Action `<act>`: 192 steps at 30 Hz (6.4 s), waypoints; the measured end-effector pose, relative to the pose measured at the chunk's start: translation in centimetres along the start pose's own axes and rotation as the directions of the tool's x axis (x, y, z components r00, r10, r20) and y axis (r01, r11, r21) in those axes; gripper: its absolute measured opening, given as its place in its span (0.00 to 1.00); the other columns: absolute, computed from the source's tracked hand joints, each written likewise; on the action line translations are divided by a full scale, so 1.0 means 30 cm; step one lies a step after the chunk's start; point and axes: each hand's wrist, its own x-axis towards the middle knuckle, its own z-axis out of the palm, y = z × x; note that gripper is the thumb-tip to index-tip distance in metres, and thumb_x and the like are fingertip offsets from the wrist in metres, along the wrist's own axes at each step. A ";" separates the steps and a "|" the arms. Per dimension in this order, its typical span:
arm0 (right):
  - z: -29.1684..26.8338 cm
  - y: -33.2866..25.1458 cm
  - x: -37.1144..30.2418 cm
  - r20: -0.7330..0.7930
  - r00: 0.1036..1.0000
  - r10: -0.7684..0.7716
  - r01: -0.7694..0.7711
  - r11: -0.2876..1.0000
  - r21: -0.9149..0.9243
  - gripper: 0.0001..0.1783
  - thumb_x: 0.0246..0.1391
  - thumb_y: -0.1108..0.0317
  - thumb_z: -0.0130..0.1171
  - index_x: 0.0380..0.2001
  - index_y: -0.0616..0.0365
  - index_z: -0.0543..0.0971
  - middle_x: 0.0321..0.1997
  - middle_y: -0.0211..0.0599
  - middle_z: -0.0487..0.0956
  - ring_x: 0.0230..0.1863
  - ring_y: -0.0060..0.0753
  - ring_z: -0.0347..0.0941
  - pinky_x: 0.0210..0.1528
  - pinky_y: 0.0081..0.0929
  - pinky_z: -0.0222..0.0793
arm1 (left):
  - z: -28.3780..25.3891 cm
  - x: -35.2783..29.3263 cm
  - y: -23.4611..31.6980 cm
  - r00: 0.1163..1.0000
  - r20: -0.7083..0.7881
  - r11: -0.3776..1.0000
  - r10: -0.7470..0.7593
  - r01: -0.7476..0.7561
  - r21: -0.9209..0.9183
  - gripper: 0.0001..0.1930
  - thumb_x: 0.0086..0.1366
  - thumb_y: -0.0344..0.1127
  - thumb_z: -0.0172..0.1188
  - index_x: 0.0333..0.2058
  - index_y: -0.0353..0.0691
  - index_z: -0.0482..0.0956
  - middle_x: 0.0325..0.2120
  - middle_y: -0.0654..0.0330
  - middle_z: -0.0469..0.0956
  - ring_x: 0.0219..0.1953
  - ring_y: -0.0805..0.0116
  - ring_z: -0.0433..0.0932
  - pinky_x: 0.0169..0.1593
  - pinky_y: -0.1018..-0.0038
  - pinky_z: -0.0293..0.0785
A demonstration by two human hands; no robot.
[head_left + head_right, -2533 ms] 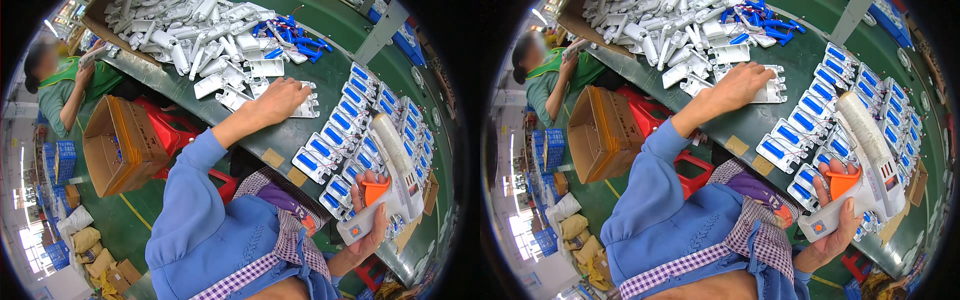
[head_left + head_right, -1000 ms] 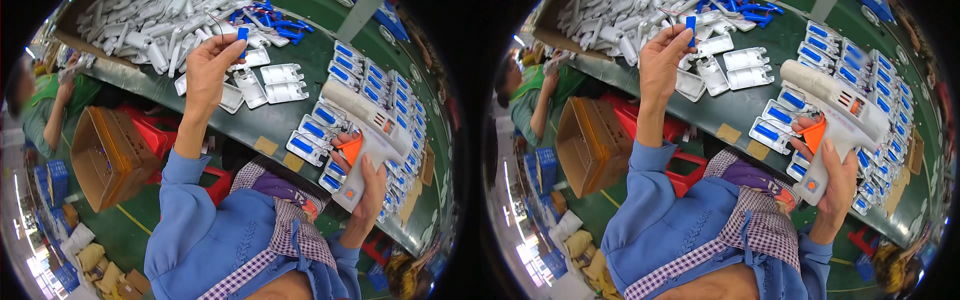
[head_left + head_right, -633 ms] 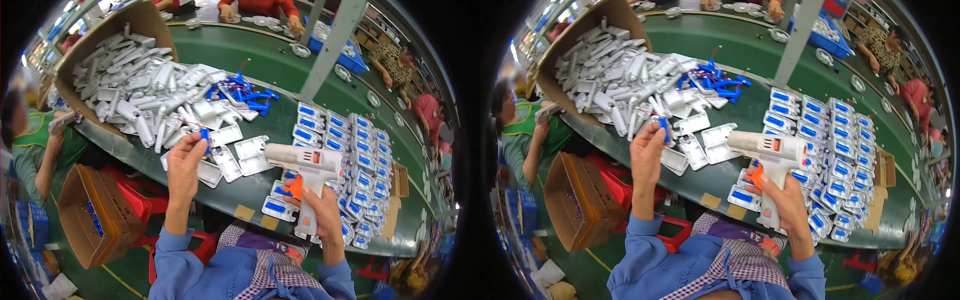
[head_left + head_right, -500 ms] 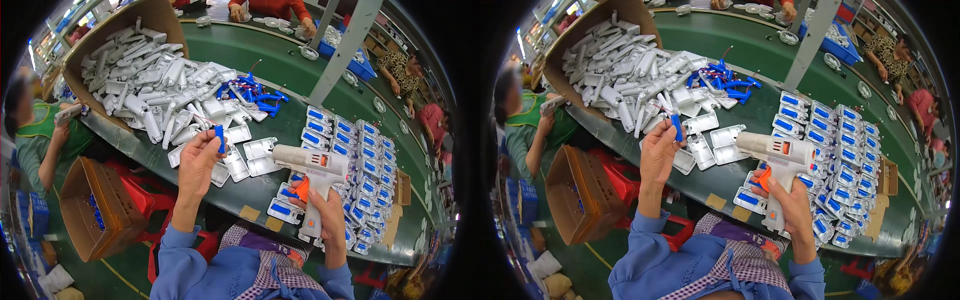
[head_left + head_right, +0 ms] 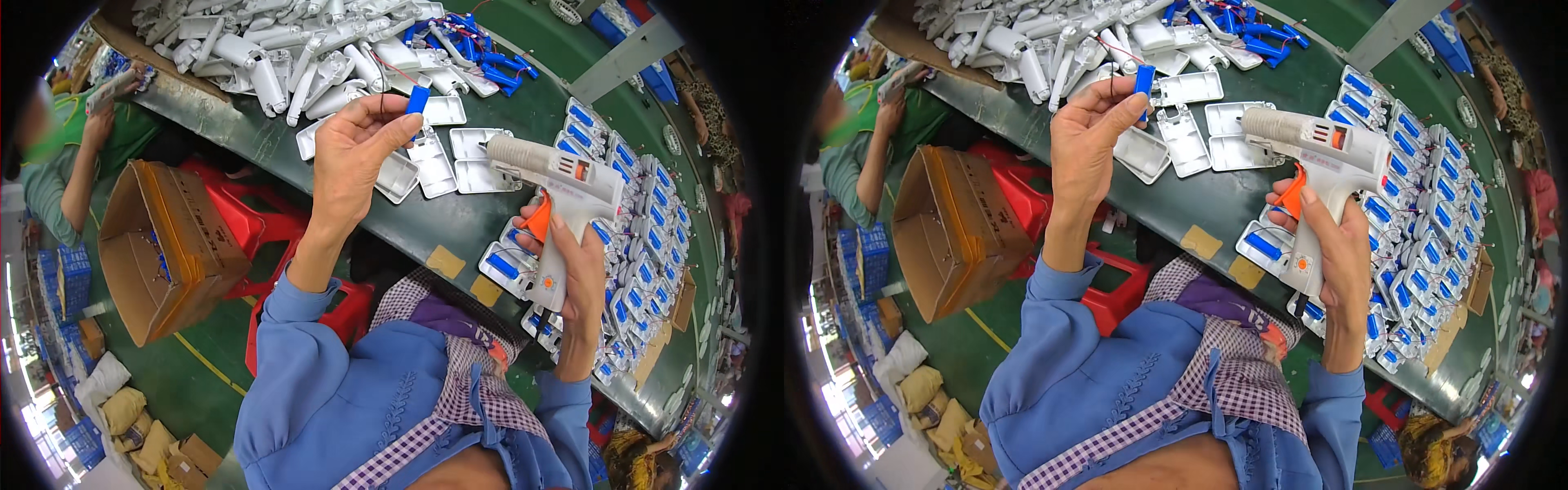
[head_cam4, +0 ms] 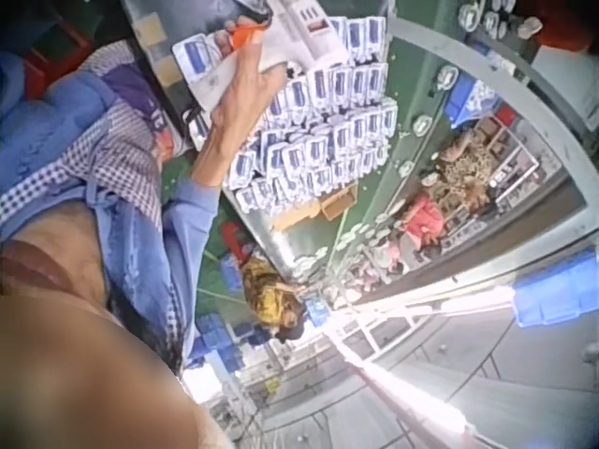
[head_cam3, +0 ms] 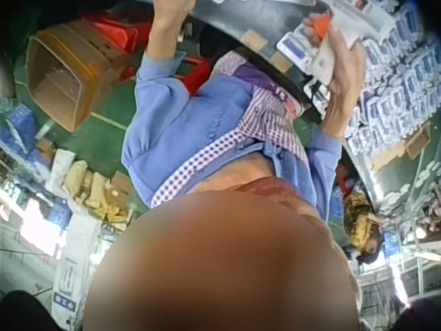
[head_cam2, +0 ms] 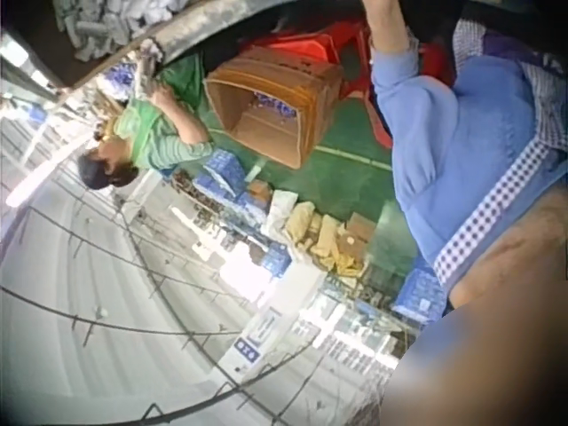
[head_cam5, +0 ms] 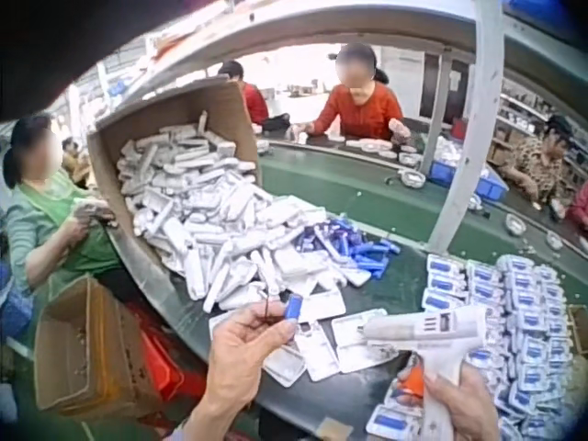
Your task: Assembling small electronic components using a glue gun on an assembly line.
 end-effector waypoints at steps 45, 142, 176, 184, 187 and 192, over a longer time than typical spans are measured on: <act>-0.050 -0.010 -0.003 -0.039 0.998 0.043 -0.047 0.991 -0.125 0.23 0.62 0.62 0.51 0.54 0.69 0.67 0.39 0.44 0.78 0.37 0.31 0.77 0.35 0.22 0.76 | 0.124 0.126 -0.212 0.883 0.398 0.405 0.248 -0.468 0.786 0.08 0.51 0.30 0.66 0.30 0.33 0.81 0.31 0.52 0.77 0.38 0.53 0.74 0.41 0.63 0.70; -0.066 -0.001 -0.129 0.072 0.997 -0.034 0.013 0.961 0.275 0.18 0.63 0.69 0.47 0.52 0.70 0.66 0.47 0.51 0.75 0.48 0.44 0.75 0.45 0.43 0.80 | -0.011 0.261 0.008 0.971 0.118 0.971 -0.210 0.221 -0.093 0.14 0.65 0.33 0.57 0.45 0.33 0.71 0.33 0.60 0.75 0.33 0.70 0.78 0.37 0.75 0.77; -0.042 0.034 -0.136 0.026 0.996 0.084 -0.083 0.996 -0.042 0.21 0.63 0.64 0.49 0.53 0.68 0.68 0.40 0.45 0.78 0.38 0.33 0.77 0.33 0.23 0.76 | 0.023 -0.288 -0.018 0.977 -0.089 0.949 -0.195 0.165 -0.270 0.12 0.63 0.28 0.59 0.43 0.28 0.74 0.30 0.54 0.79 0.31 0.66 0.81 0.33 0.79 0.77; -0.045 0.027 -0.123 0.011 0.996 0.083 -0.082 0.993 -0.087 0.20 0.61 0.62 0.53 0.49 0.68 0.70 0.34 0.41 0.78 0.33 0.28 0.75 0.30 0.21 0.73 | 0.074 -0.259 -0.018 0.981 -0.136 0.975 -0.138 0.110 -0.194 0.12 0.61 0.26 0.61 0.41 0.26 0.73 0.31 0.52 0.79 0.32 0.66 0.81 0.34 0.77 0.79; -0.046 0.030 -0.120 0.015 0.996 0.085 -0.083 0.991 -0.109 0.21 0.61 0.61 0.54 0.48 0.68 0.70 0.34 0.41 0.78 0.32 0.27 0.75 0.30 0.21 0.72 | 0.083 -0.245 -0.013 0.987 -0.115 0.987 -0.115 0.101 -0.127 0.11 0.60 0.24 0.61 0.41 0.26 0.73 0.32 0.52 0.79 0.33 0.66 0.81 0.35 0.76 0.80; -0.062 0.028 -0.121 0.000 0.996 0.086 -0.085 0.987 -0.140 0.20 0.61 0.61 0.54 0.47 0.68 0.70 0.33 0.41 0.77 0.31 0.27 0.74 0.28 0.21 0.71 | 0.093 -0.220 -0.008 0.995 -0.083 0.997 -0.059 0.062 0.033 0.12 0.60 0.23 0.61 0.41 0.25 0.73 0.32 0.52 0.79 0.34 0.67 0.81 0.36 0.76 0.79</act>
